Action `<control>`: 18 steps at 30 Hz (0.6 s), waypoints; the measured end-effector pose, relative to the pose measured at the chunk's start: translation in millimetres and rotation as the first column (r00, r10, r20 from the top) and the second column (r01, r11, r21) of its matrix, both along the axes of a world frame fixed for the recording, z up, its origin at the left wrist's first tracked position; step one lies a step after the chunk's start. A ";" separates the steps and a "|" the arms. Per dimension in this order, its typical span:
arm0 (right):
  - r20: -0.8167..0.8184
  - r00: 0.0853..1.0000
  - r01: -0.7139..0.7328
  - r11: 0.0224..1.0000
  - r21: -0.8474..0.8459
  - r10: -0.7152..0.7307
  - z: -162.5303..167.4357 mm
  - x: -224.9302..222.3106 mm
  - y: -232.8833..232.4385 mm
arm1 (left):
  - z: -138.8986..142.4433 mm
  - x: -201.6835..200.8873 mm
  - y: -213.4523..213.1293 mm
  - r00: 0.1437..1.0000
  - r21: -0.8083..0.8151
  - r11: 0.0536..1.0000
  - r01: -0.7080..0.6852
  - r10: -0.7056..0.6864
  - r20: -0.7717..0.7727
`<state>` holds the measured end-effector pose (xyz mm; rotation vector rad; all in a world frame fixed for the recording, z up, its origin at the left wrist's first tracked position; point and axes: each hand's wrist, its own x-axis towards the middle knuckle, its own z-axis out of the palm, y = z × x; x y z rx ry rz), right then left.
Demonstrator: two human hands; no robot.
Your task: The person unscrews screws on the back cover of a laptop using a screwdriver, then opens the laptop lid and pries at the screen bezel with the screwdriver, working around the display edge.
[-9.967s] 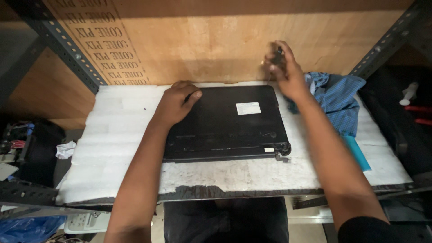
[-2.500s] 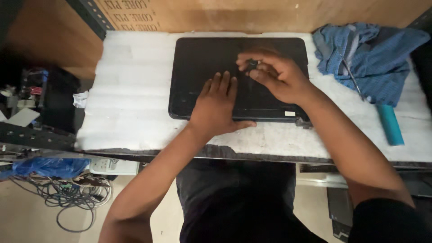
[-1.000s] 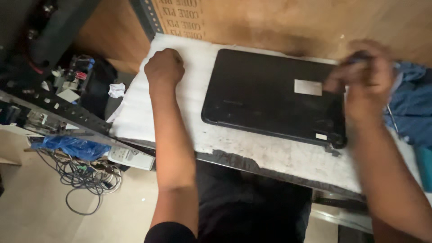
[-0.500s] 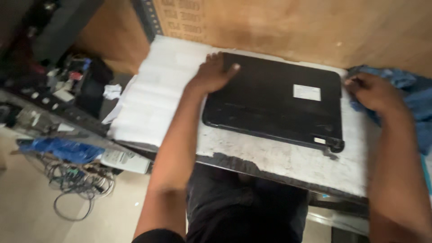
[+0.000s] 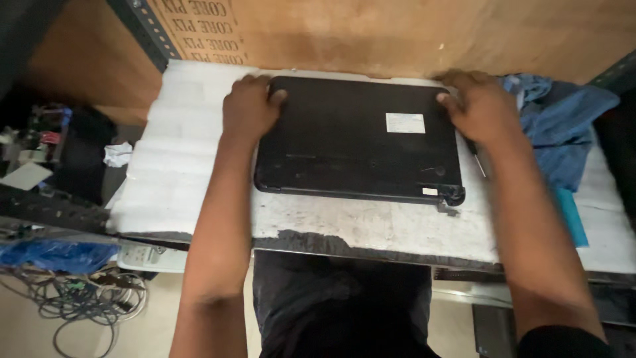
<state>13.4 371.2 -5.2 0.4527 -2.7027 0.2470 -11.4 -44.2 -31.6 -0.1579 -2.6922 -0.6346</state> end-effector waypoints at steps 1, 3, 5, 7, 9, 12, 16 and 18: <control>-0.035 0.996 -0.083 0.996 -0.026 0.082 -1.4 1.2 -4.4 | -0.7 0.4 3.2 0.982 0.012 0.992 0.126 -0.123 -0.141; 0.025 0.997 -0.066 0.997 -0.031 0.067 -4.7 1.8 -11.4 | -0.8 1.6 13.2 0.840 -0.022 0.924 0.381 -0.356 -0.410; 0.084 0.996 -0.040 0.998 -0.043 0.043 -6.1 1.4 -11.8 | 0.5 3.1 27.7 0.839 0.023 0.876 0.481 -0.453 -0.302; 0.150 0.989 -0.006 0.998 -0.059 0.015 -6.4 0.8 -6.8 | 2.2 5.4 39.7 0.822 0.051 0.838 0.543 -0.519 -0.233; 0.177 0.984 0.001 0.999 -0.052 0.008 -5.6 0.9 3.4 | 3.6 7.2 46.8 0.806 0.048 0.817 0.575 -0.554 -0.209; 0.213 0.974 0.085 0.996 -0.013 -0.080 -6.7 0.7 20.6 | 4.0 7.7 50.4 0.813 0.041 0.824 0.566 -0.549 -0.192; 0.367 0.922 0.112 0.992 0.055 -0.124 -10.4 -3.1 43.9 | 0.7 11.5 57.9 0.822 -0.216 0.850 0.480 -0.522 -0.228; 0.403 0.905 0.121 0.991 0.060 -0.135 -16.0 -6.2 48.2 | 0.7 19.5 66.3 0.813 -0.395 0.836 0.382 -0.507 -0.288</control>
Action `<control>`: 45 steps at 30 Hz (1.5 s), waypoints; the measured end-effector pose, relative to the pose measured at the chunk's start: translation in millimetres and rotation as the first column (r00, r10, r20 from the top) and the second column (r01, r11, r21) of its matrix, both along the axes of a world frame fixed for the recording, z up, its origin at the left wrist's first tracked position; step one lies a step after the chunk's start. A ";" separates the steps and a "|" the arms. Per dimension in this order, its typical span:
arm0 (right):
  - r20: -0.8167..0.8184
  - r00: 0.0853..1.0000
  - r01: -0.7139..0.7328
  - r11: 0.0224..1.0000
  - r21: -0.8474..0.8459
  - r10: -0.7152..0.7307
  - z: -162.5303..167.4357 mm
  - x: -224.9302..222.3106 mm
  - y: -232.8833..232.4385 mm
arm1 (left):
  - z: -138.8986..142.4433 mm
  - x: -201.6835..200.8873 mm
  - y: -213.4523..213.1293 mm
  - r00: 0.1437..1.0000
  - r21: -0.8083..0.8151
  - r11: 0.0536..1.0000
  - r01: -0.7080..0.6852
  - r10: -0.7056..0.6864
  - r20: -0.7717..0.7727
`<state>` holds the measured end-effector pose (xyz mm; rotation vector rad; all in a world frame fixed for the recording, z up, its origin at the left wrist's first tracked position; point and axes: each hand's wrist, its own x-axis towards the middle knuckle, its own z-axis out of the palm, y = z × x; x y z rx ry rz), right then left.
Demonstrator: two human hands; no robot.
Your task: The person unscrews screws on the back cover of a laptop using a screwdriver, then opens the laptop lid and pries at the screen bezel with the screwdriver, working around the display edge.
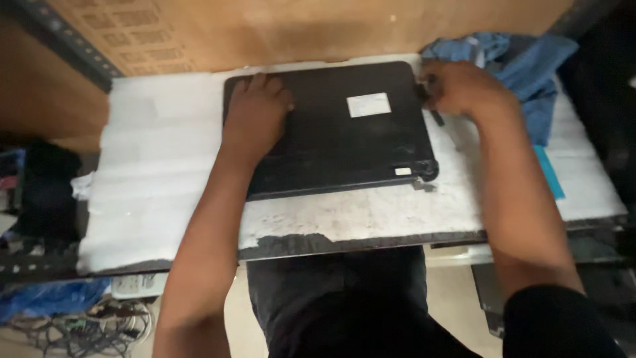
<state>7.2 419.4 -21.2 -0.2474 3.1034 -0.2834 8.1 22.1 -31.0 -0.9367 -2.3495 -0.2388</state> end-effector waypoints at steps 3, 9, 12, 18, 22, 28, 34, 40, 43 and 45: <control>0.034 0.999 0.004 0.999 0.043 -0.006 -6.0 -9.4 -0.6 | 5.1 19.8 19.4 0.997 -0.056 0.996 0.066 -0.063 0.054; -0.084 0.996 0.007 0.990 0.144 0.005 -19.0 -3.8 -5.9 | 17.1 67.0 77.5 0.823 0.198 0.856 0.477 -0.514 0.240; -0.151 0.988 -0.020 0.996 0.082 0.032 -18.2 7.0 1.9 | 17.2 69.5 108.1 0.654 0.357 0.704 0.614 -0.707 0.269; -0.071 0.997 -0.017 0.985 -0.172 0.005 -15.0 15.4 19.4 | 5.2 46.7 173.9 0.496 0.448 0.658 0.605 -0.752 0.434; -0.387 0.909 -0.233 0.960 -0.156 0.158 -7.7 16.3 33.8 | -6.3 36.8 174.1 0.483 0.504 0.621 0.601 -0.784 0.389; -0.564 0.826 -0.423 0.641 -0.641 -0.019 1.9 36.1 22.8 | -8.9 16.8 128.3 0.524 0.649 0.683 0.335 -0.708 0.474; -0.598 0.801 -0.551 0.346 -0.759 -0.035 5.8 45.3 -11.8 | -7.1 15.4 129.4 0.569 0.633 0.671 0.387 -0.714 0.408; -0.566 0.823 -0.504 0.391 -0.770 -0.053 2.5 51.4 -25.5 | -9.0 14.2 128.3 0.568 0.641 0.686 0.344 -0.696 0.439; -0.575 0.816 -0.506 0.413 -0.757 -0.053 5.4 51.9 -29.8 | -9.4 13.8 127.4 0.599 0.632 0.684 0.364 -0.691 0.403; -0.623 0.781 -0.541 0.454 -0.708 -0.041 8.4 53.1 -32.4 | -8.7 14.1 127.2 0.624 0.613 0.704 0.360 -0.670 0.403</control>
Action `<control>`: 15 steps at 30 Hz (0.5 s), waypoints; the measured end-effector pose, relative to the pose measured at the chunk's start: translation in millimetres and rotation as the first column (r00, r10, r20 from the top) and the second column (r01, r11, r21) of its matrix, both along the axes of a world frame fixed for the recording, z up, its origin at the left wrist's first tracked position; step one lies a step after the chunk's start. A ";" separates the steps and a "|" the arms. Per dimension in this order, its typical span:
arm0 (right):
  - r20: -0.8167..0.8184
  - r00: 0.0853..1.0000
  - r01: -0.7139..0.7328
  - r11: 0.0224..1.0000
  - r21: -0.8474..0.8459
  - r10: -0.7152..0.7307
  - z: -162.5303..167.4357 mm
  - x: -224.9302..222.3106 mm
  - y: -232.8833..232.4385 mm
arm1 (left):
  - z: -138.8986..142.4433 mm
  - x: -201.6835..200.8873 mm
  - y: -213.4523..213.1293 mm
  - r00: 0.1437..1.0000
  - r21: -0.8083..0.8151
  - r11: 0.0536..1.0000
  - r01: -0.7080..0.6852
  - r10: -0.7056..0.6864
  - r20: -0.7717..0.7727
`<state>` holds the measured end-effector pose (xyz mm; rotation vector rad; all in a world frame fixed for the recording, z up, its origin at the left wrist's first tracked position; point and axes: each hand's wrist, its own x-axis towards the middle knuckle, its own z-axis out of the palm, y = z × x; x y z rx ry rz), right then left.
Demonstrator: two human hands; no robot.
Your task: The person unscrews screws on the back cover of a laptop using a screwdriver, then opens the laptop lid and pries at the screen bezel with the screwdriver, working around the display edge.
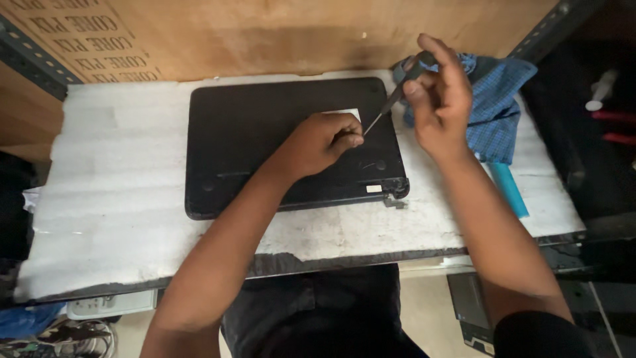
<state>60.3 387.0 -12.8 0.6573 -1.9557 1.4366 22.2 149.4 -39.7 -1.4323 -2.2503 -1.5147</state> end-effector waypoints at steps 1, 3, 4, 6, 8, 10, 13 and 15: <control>0.023 0.997 -0.068 0.998 0.004 0.068 1.5 0.9 -0.7 | 0.5 0.1 -0.1 1.000 -0.001 1.000 -0.002 0.002 0.008; 0.068 0.977 -0.203 0.979 0.008 0.202 3.4 3.1 -1.7 | 1.5 0.5 0.1 1.000 -0.003 1.000 -0.007 0.007 0.023; 0.094 0.972 -0.213 0.977 -0.013 0.214 3.2 3.7 -2.2 | 1.6 0.8 0.5 1.000 -0.005 1.000 -0.015 0.015 0.011; 0.152 0.960 -0.231 0.971 -0.060 0.237 1.6 4.3 -2.0 | 1.1 1.2 1.1 1.000 -0.011 0.999 -0.031 0.031 -0.006; 0.133 0.967 -0.209 0.975 -0.070 0.217 -0.7 3.1 -0.1 | -0.8 1.0 1.7 0.999 0.018 0.999 -0.040 0.039 0.021; 0.120 0.974 -0.186 0.980 -0.074 0.194 -3.1 0.9 3.0 | -4.0 0.0 2.1 0.996 0.042 0.997 -0.066 0.063 0.065; 0.105 0.985 -0.135 0.990 -0.051 0.139 -4.3 -3.5 9.3 | -9.5 -3.7 2.6 0.984 0.090 0.985 -0.150 0.140 0.114; 0.087 0.993 -0.084 0.996 -0.013 0.085 -3.8 -6.7 14.7 | -12.2 -6.8 1.6 0.971 0.154 0.960 -0.232 0.220 0.091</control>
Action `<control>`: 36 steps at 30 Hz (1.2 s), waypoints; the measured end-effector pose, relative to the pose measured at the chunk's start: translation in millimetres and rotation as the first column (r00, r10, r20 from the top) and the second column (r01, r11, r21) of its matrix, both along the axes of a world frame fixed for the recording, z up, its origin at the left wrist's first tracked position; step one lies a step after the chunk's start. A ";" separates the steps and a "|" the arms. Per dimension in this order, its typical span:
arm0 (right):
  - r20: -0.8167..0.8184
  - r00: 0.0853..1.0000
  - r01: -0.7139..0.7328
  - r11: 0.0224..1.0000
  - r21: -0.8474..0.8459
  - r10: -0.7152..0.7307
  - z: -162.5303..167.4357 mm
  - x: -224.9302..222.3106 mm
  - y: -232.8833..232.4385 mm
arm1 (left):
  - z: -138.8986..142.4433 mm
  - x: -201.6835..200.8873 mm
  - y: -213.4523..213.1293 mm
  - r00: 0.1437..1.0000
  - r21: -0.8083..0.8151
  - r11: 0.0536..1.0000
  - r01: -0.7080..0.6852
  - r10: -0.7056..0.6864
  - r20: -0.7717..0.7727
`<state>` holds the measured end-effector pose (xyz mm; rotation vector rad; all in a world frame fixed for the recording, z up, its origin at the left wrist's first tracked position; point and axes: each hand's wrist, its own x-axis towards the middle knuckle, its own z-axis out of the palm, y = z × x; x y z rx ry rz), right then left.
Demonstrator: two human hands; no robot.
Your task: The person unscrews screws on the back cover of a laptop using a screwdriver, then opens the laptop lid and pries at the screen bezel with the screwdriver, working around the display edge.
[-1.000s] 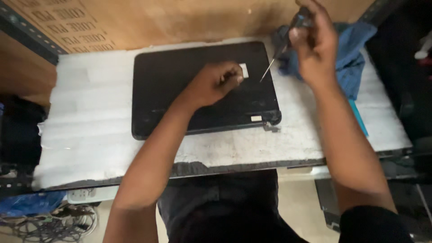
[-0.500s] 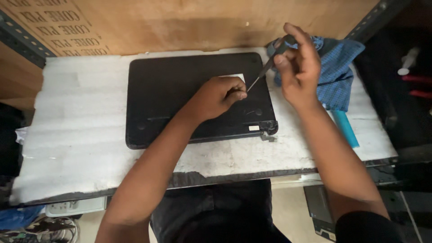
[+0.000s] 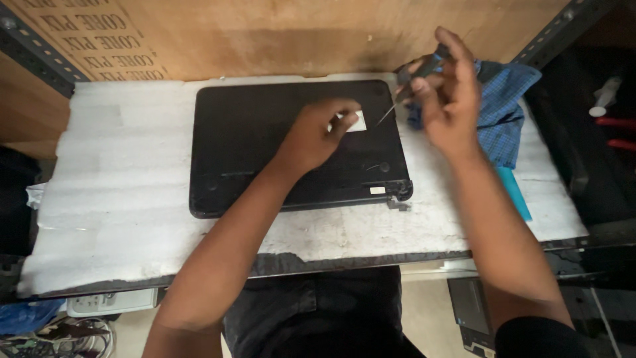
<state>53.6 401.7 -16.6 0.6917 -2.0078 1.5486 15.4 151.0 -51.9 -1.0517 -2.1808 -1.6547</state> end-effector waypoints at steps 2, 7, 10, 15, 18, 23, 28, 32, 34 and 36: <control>-0.084 0.990 0.120 0.985 0.120 -0.110 1.6 -3.4 8.2 | 0.5 -3.3 -2.8 0.998 0.014 0.998 -0.067 0.067 -0.011; -0.117 0.987 0.128 0.983 0.133 -0.113 -4.9 -13.3 26.3 | 26.6 -13.9 -32.1 0.960 0.094 0.985 -0.147 0.165 -0.225; -0.135 0.983 0.144 0.980 0.139 -0.125 -16.2 -17.9 27.1 | 49.8 -19.7 -83.2 0.961 0.115 0.958 -0.261 0.270 -0.061; -0.093 0.991 0.105 0.994 0.042 -0.101 -25.4 -30.3 12.2 | 44.2 -30.7 -179.2 0.852 -0.124 0.844 -0.521 0.506 -0.137; 0.064 0.998 0.013 0.990 -0.142 -0.004 -32.6 -24.3 -5.6 | 13.5 -38.5 -208.7 0.792 -0.208 0.767 -0.607 0.562 -0.238; 0.079 0.995 -0.044 0.974 -0.222 0.063 -33.8 -12.3 -26.3 | -17.4 -54.8 -195.2 0.709 -0.476 0.538 -0.695 0.624 -0.330; 0.082 0.996 -0.025 0.978 -0.205 0.042 -25.3 -9.1 -32.6 | -9.7 -71.9 -171.1 0.675 -0.525 0.477 -0.705 0.679 -0.290; -0.006 0.999 -0.050 0.991 -0.127 0.050 -28.5 -4.4 -42.6 | -7.1 -82.8 -170.0 0.681 -0.637 0.436 -0.636 0.705 -0.197; -0.008 1.000 -0.016 0.989 -0.150 0.015 -30.0 -0.9 -45.8 | -7.6 -88.7 -168.9 0.664 -0.643 0.415 -0.643 0.720 -0.199; -0.016 0.999 0.036 0.982 -0.186 -0.039 -26.7 2.2 -42.8 | -6.9 -92.7 -168.7 0.656 -0.633 0.409 -0.657 0.725 -0.213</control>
